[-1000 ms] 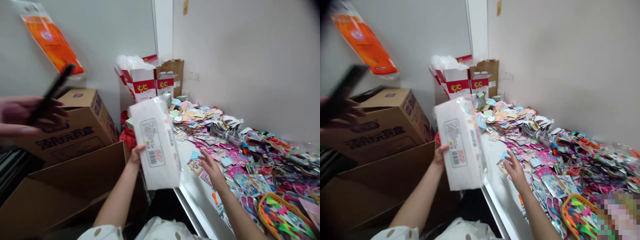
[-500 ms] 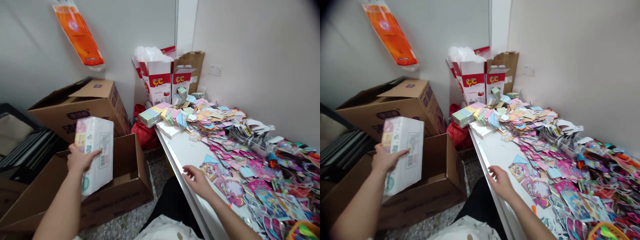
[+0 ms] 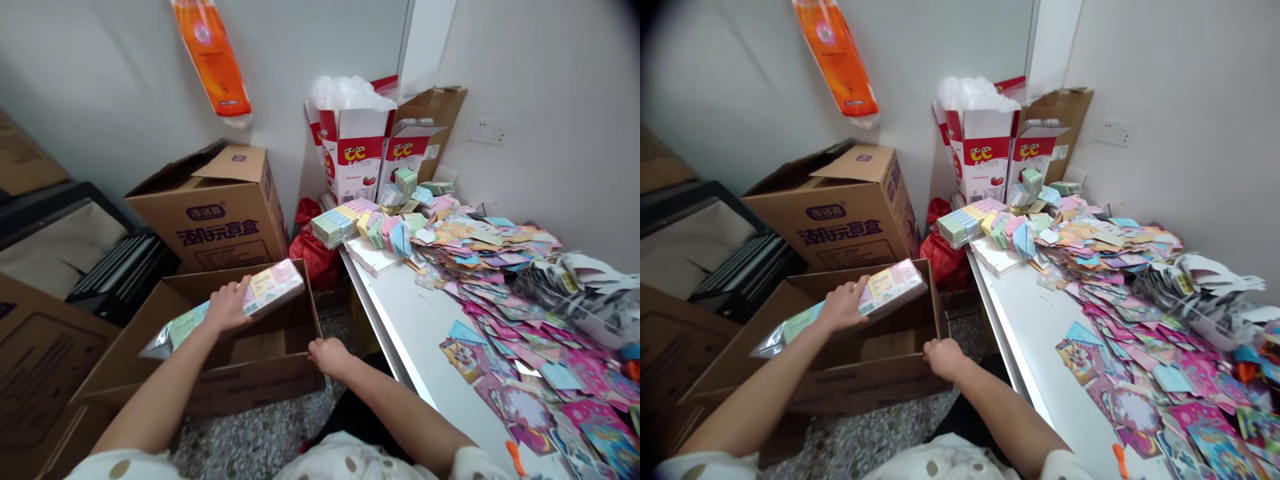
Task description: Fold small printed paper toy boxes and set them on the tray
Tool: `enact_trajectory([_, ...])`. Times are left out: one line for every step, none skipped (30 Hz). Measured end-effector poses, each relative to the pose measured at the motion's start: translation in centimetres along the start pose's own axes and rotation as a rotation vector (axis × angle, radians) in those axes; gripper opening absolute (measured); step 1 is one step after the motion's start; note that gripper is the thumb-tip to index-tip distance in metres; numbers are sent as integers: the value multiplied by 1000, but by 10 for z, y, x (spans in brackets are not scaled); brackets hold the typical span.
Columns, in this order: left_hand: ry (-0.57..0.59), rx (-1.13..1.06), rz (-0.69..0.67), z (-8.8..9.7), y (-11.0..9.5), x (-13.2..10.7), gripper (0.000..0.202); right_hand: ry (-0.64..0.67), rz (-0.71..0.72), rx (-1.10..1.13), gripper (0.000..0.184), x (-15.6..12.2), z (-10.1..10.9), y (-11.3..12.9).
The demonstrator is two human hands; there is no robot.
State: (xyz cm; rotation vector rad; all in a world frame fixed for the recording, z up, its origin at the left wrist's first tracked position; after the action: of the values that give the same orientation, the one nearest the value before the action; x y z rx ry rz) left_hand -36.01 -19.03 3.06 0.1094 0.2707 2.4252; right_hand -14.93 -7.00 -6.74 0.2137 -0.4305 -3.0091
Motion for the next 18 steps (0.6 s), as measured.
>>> enact_trajectory([8,19,8,-3,3,-1,102,-6,-25,0,20,-8,-2,-3])
enact_trajectory([17,32,18,-6,6,-2,101,-7,-40,2,19,-20,-4,-6])
enact_trajectory([30,41,13,-10,10,-4,100,-8,-49,7,18,-33,-6,-7])
enact_trajectory([45,46,-20,-14,12,-6,100,-11,-53,16,17,-48,-8,-9])
enact_trajectory([66,46,-85,-19,11,-10,100,-16,-53,28,17,-63,-10,-9])
enact_trajectory([91,43,-182,-25,7,-14,101,-26,-53,41,17,-77,-11,-10])
enact_trajectory([118,37,-300,-31,0,-20,101,-38,-54,52,17,-90,-12,-11])
enact_trajectory([142,30,-426,-38,-9,-27,101,-49,-61,60,17,-100,-12,-11])
enact_trajectory([163,25,-546,-46,-20,-35,100,-58,-72,64,18,-107,-12,-12])
enact_trajectory([180,22,-654,-54,-33,-42,98,-64,-88,67,18,-112,-12,-12])
enact_trajectory([192,21,-743,-62,-47,-49,96,-64,-108,72,18,-114,-12,-13])
enact_trajectory([199,21,-813,-71,-61,-54,94,-60,-129,80,19,-115,-12,-13])
enact_trajectory([205,22,-864,-80,-76,-57,93,-52,-152,93,20,-116,-12,-13])
enact_trajectory([209,20,-896,-89,-90,-58,91,-42,-169,123,19,-118,-11,-11])
enact_trajectory([212,17,-917,-97,-104,-58,90,-36,-176,181,17,-119,-9,-9])
enact_trajectory([212,11,-929,-104,-117,-56,90,-47,-184,276,14,-122,-5,-8])
enact_trajectory([206,3,-937,-108,-128,-54,91,-83,-204,404,15,-125,2,-8])
enact_trajectory([193,-8,-943,-109,-137,-52,91,-146,-242,555,18,-128,10,-11])
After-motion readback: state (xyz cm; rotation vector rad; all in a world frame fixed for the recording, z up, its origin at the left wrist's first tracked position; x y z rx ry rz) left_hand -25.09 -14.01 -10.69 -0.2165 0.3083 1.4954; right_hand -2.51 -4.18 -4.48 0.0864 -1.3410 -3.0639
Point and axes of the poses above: each hand's wrist, its own x-axis towards the middle knuckle, its own z-axis out of the back of the hand, y = z × x, the point moved 8 cm from there along x, towards the middle knuckle, and after that the axes turned 3 degrees about x, right-handed, at the moved point
